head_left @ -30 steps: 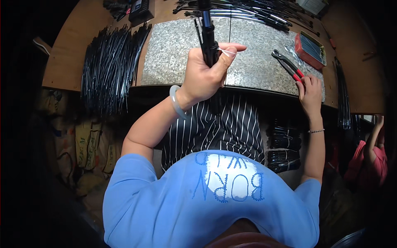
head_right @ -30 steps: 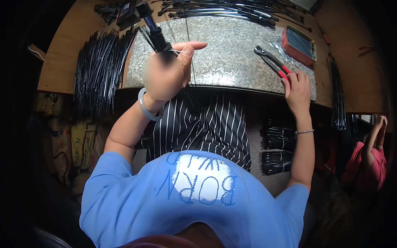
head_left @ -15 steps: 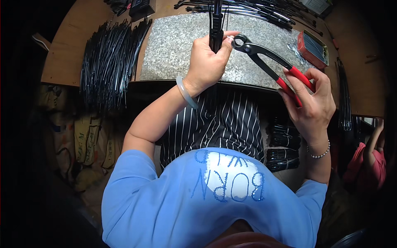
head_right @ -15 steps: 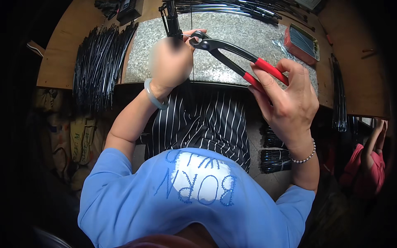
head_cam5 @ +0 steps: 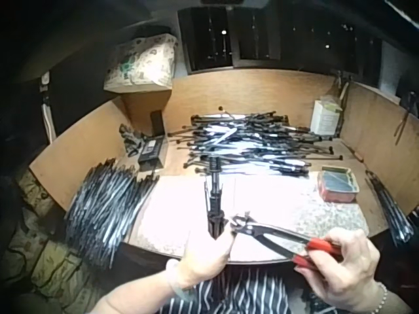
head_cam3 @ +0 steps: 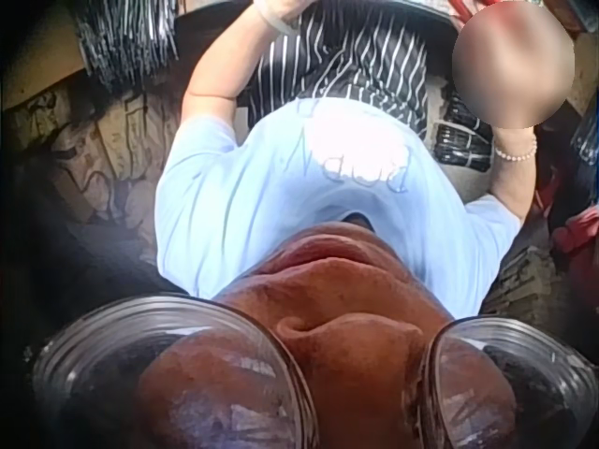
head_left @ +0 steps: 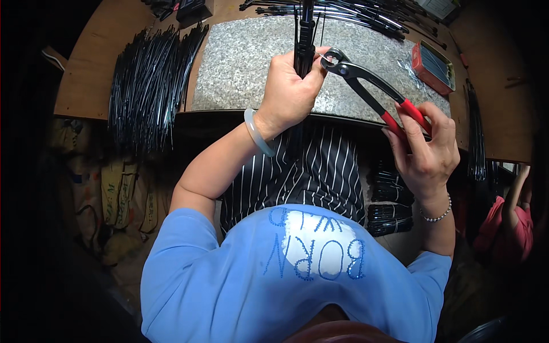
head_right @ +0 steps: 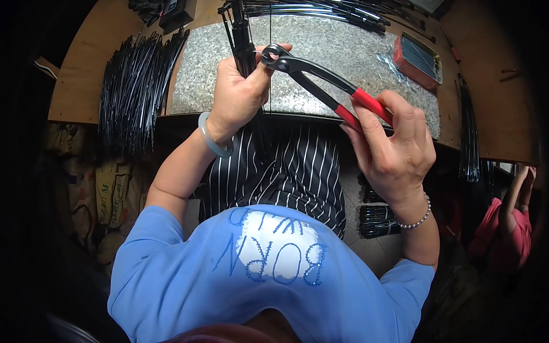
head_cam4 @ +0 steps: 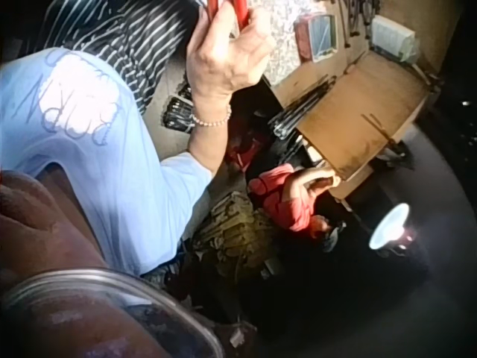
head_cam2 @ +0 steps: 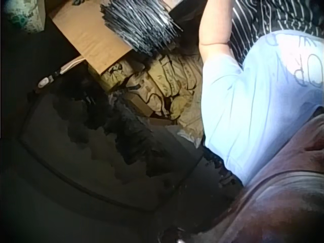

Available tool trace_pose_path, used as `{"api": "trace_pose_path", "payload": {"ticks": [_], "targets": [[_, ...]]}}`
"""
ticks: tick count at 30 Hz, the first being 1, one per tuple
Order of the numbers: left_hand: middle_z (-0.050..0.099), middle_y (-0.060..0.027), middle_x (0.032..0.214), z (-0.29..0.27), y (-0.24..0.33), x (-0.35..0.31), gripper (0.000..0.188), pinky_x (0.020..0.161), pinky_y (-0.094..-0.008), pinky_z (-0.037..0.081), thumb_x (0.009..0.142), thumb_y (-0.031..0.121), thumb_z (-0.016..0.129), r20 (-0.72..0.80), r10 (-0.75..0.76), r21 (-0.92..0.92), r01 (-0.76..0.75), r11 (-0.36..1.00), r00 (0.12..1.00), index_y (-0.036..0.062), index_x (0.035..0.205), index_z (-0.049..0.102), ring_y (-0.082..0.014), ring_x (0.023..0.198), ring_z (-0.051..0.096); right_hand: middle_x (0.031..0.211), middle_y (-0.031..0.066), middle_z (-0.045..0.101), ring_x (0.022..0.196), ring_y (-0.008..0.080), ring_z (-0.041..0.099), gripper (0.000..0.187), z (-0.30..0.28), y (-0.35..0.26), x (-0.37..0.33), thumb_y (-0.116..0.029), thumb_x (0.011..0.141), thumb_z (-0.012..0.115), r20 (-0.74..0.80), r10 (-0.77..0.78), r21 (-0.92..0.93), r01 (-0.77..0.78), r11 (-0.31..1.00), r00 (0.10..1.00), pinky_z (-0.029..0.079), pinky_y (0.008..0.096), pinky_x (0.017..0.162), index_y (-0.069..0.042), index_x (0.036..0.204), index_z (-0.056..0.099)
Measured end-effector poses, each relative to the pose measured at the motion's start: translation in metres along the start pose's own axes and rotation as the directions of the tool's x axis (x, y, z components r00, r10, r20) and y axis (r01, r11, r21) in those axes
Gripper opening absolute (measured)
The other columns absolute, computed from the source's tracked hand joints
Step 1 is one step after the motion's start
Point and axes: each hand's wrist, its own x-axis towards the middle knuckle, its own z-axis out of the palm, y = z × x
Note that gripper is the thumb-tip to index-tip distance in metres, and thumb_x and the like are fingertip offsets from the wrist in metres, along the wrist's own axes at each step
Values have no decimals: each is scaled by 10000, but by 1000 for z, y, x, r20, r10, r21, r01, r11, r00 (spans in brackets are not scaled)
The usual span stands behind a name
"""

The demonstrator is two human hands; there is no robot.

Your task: Assembling and securing bundles of black flexible strips into plastic hubs using pliers.

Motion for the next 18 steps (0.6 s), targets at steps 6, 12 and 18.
{"api": "trace_pose_path", "payload": {"ticks": [6,12,18], "targets": [[423,63,476,2,5,-1,226,336,-160,215,924,150,534,37,-2,-2,2,1000,999,-15,1034,643,-7,373,330,967,116,583,716,180,535,209,0,4,-2,-133,713,722,6,-70,87,69,994,998,460,271,593,-45,850,591],[430,60,487,0,4,-2,232,340,-158,211,924,154,530,145,154,-48,-148,988,977,-15,1037,643,-6,386,336,932,114,579,670,171,534,286,-1,2,-5,-95,691,733,326,113,394,-243,886,939,455,266,554,-44,885,529],[429,60,492,0,7,-3,237,345,-154,208,925,151,526,132,117,-16,-116,993,984,-15,1051,638,-2,395,339,909,108,573,627,157,532,385,0,1,-8,-52,663,746,705,172,503,-656,562,688,449,260,515,-46,932,469]]}}
